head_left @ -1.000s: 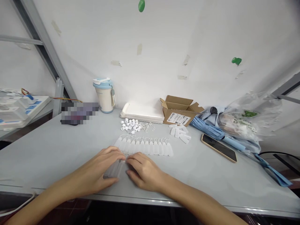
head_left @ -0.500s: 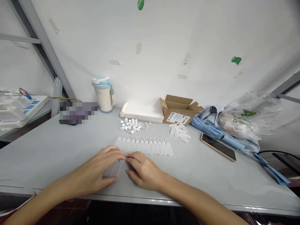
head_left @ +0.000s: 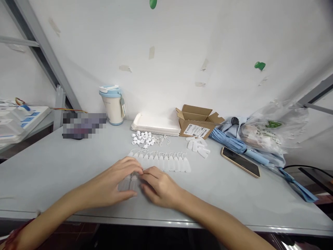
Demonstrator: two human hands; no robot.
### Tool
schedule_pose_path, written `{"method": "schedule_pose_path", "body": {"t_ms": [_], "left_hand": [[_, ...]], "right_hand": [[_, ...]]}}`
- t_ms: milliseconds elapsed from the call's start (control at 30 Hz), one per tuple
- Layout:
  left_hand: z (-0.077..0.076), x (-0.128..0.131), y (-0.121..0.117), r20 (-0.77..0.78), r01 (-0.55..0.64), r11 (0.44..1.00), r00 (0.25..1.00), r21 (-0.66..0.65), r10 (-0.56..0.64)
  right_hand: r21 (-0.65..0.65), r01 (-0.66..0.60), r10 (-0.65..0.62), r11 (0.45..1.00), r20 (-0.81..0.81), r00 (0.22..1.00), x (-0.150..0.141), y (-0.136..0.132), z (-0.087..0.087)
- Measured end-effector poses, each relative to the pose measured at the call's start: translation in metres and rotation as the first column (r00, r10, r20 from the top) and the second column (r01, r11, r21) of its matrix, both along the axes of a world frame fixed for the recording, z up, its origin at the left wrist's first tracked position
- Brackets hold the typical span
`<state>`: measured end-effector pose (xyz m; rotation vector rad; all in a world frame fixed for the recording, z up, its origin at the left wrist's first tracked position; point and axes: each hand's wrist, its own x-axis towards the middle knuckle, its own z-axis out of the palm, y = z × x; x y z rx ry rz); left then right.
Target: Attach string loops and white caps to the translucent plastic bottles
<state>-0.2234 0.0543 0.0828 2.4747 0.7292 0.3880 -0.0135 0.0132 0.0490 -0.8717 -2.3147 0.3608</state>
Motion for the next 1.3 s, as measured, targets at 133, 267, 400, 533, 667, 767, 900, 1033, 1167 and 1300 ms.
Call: {"method": "schedule_pose_path", "body": {"t_ms": [133, 267, 400, 533, 667, 767, 900, 1033, 1167, 1300], "left_hand": [[0.010, 0.019, 0.012, 0.068, -0.013, 0.999, 0.998, 0.035, 0.011], [0.009, 0.041, 0.039, 0.066, -0.087, 0.993, 0.994, 0.081, 0.081], [-0.001, 0.065, 0.074, 0.075, -0.119, 0.981, 0.991, 0.150, 0.109], [-0.009, 0.083, 0.097, 0.067, -0.075, 0.972, 0.996, 0.225, 0.061], [-0.016, 0.092, 0.104, 0.042, -0.016, 0.971, 0.999, 0.240, 0.006], [-0.022, 0.092, 0.106, 0.019, 0.018, 0.972, 1.000, 0.235, -0.023], [-0.027, 0.087, 0.106, 0.004, 0.065, 0.974, 0.998, 0.217, -0.067], [-0.029, 0.084, 0.103, -0.002, 0.092, 0.972, 0.996, 0.214, -0.094], [-0.026, 0.089, 0.103, -0.082, 0.083, 0.963, 0.995, 0.255, -0.064], [-0.021, 0.097, 0.109, -0.162, 0.120, 0.935, 0.984, 0.335, -0.068]], "right_hand": [[0.053, 0.039, -0.037, 0.998, -0.054, 0.998, 0.007, 0.005, 0.004], [0.132, 0.147, -0.130, 0.980, -0.135, 0.982, 0.024, 0.019, 0.009], [0.188, 0.360, -0.335, 0.914, -0.154, 0.930, 0.056, 0.043, 0.009], [0.180, 0.568, -0.556, 0.803, -0.119, 0.823, 0.095, 0.065, 0.008], [0.146, 0.677, -0.669, 0.721, -0.104, 0.736, 0.128, 0.075, 0.009], [0.109, 0.743, -0.743, 0.660, -0.052, 0.668, 0.144, 0.079, 0.012], [0.080, 0.794, -0.797, 0.603, 0.086, 0.597, 0.154, 0.081, 0.012], [0.092, 0.812, -0.799, 0.576, 0.272, 0.536, 0.152, 0.078, 0.011], [0.122, 0.828, -0.786, 0.547, 0.415, 0.458, 0.143, 0.074, 0.013], [0.158, 0.837, -0.774, 0.525, 0.497, 0.392, 0.136, 0.072, 0.017]]}}
